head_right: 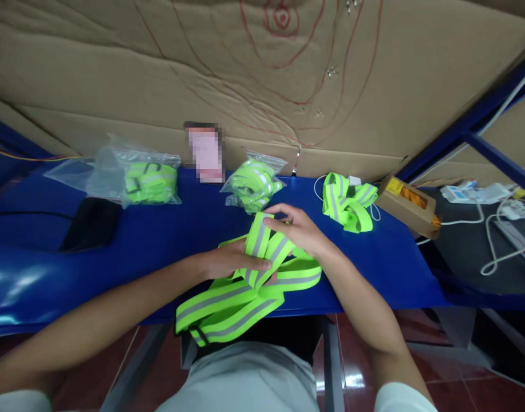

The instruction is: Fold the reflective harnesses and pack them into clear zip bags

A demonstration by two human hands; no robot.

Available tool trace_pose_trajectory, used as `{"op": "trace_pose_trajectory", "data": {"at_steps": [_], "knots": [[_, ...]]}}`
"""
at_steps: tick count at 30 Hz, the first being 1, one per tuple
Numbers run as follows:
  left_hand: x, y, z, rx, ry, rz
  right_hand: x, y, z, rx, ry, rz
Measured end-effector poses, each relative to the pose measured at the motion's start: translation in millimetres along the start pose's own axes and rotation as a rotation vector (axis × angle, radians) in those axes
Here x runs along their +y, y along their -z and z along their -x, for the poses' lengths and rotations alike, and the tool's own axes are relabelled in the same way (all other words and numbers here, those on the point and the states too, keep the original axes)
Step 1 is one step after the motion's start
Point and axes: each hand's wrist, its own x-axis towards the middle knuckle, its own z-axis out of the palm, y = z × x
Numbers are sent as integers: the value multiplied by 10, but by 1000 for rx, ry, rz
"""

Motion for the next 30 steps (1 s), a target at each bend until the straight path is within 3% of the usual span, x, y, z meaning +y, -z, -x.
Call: {"op": "trace_pose_trajectory", "data": {"at_steps": [4, 11, 13, 17, 19, 23, 26, 30], "knots": [[-7, -17, 50, 35, -24, -109, 9, -43, 17, -108, -69, -126], [-11, -118, 68, 44, -99, -129, 133, -74, -36, -189, -222, -360], [-53, -125, 55, 80, -116, -83, 171, -80, -69, -168, -179, -279], [-102, -96, 33, 47, -80, -35, 161, -63, -72, 108, 232, 154], [-83, -78, 33, 40, -103, -47, 109, -55, -11, 126, 360, 313], [-15, -43, 37, 117, -146, -184, 20, -123, 153, -69, 383, 504], [-8, -24, 32, 253, -119, -210, 33, -220, 201, -70, 395, 611], [-44, -60, 25, 263, -50, 160, 54, -259, 182, -48, 346, 594]]}}
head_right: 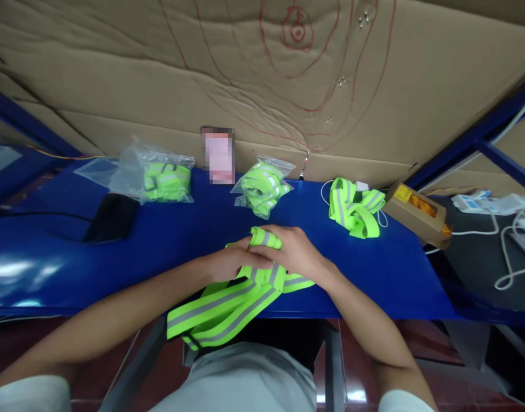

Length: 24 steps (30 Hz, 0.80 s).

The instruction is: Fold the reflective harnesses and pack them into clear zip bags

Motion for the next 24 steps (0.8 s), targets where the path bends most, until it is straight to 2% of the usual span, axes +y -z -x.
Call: {"op": "trace_pose_trajectory", "data": {"at_steps": [2, 4, 6, 8, 12, 15, 16, 18, 21, 24], "knots": [[-12, -34, 16, -48, 66, 171, 0, 31, -5, 40, -34, -34], [-10, -68, 37, -175, 136, 225, -5, 79, 0, 126, -57, -34], [6, -94, 54, -319, 180, 181, -8, 133, 12, 226, -83, -16], [34, -109, 63, -414, 152, 53, -8, 187, 24, 251, -135, -78], [98, -116, 78, -458, 23, -233, -4, 248, 20, 114, -265, -503], [103, -104, 92, -467, -5, -302, 27, 199, -21, 2, -365, -762], [92, -94, 90, -446, -16, -306, 45, 169, -38, 8, -373, -764], [63, -66, 75, -377, -40, -316, 87, 113, -66, 107, -310, -621], [46, -24, 41, -309, -115, -394, 116, 94, -77, 243, -93, -269], [97, -6, 39, -217, -256, -482, 61, 135, -49, 176, 79, -106]]}}
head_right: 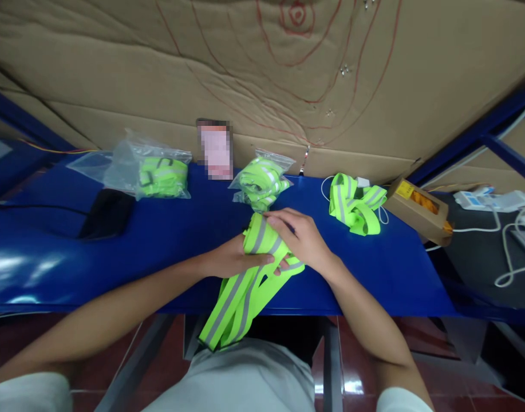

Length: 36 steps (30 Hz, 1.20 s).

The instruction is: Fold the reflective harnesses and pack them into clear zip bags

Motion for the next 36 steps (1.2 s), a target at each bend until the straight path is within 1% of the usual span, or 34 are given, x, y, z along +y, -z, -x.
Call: {"op": "trace_pose_trajectory", "data": {"at_steps": [2, 3, 5, 7, 8, 10, 12, 13, 15, 17, 19, 21, 23, 24, 26, 29, 31, 34, 36], "knots": [[44, 24, 10, 69, -41, -13, -61, 10, 21, -76, 58, 55], [60, 33, 17, 77, -33, 8, -85, 5, 32, -92, 64, 80], [70, 42, 29, 49, 31, 106, -110, -23, 54, -109, 26, 99], [51, 42, 32, 6, 125, 277, -108, -55, 68, -128, -54, 56], [34, 39, 30, -28, 166, 381, -101, -67, 72, -137, -81, 27], [-1, 27, 22, -158, 239, 585, -91, -75, 73, -123, -87, -19], [-29, 8, 18, -314, 277, 711, -93, -56, 70, -60, -45, -33], [-38, -3, 19, -368, 279, 732, -97, -37, 69, -20, -26, -32], [-43, -20, 25, -404, 261, 697, -104, 18, 70, 53, -36, -35], [-29, -24, 30, -376, 244, 577, -105, 78, 72, 83, -124, -96], [1, -17, 30, -328, 223, 424, -97, 124, 71, 41, -276, -265], [38, -11, 25, -293, 192, 300, -76, 136, 61, -15, -429, -491], [66, -14, 22, -272, 152, 238, -31, 111, 39, -44, -524, -662], [71, -18, 22, -263, 132, 217, 1, 88, 24, -50, -538, -687], [56, -22, 23, -244, 105, 188, 79, 35, -8, -37, -488, -592], [-4, -7, 25, -239, 118, 175, 168, -10, -39, -21, -308, -302], [-26, 12, 29, -251, 131, 154, 166, 5, -34, -47, -203, -171], [18, 25, 49, -264, 69, 25, 81, 55, 7, -169, -75, -72], [83, 17, 73, -225, 4, -181, 20, 65, 36, -284, 4, -33]]}}
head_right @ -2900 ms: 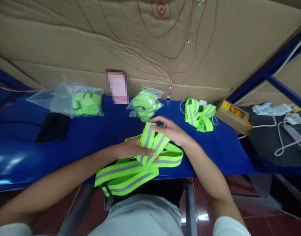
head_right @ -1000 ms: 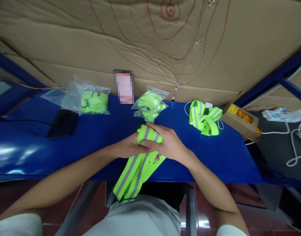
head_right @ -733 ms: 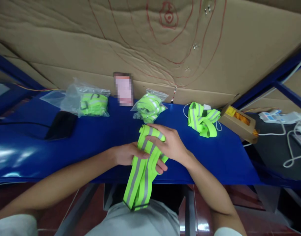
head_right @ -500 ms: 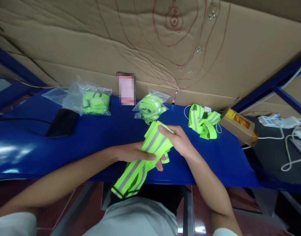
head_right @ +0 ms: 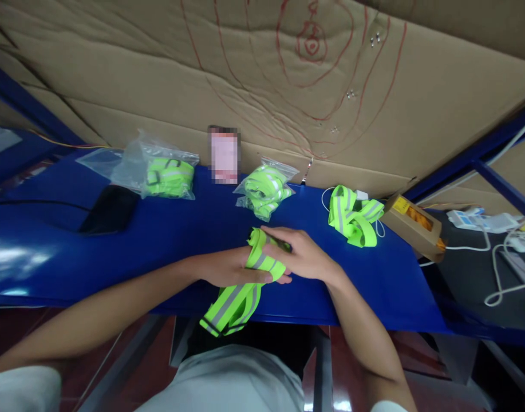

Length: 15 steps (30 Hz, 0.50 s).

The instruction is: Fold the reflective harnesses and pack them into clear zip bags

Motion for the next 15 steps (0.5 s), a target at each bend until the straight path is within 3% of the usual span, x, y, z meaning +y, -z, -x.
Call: {"op": "trace_pose_trajectory", "data": {"at_steps": [2, 5, 8, 11, 15], "knots": [[59, -13, 22, 83, 0, -248, -34, -25, 10, -88, 36, 38], [93, -38, 40, 179, -5, -441, -38, -77, -3, -100, 46, 76], [68, -50, 38, 120, -58, -435, -46, -116, -18, -127, 60, 60], [18, -44, 15, 125, -28, -208, -77, -151, -25, -90, 6, -2], [-49, -46, -36, 112, 165, 458, -98, -177, -29, 57, -132, -46]]}}
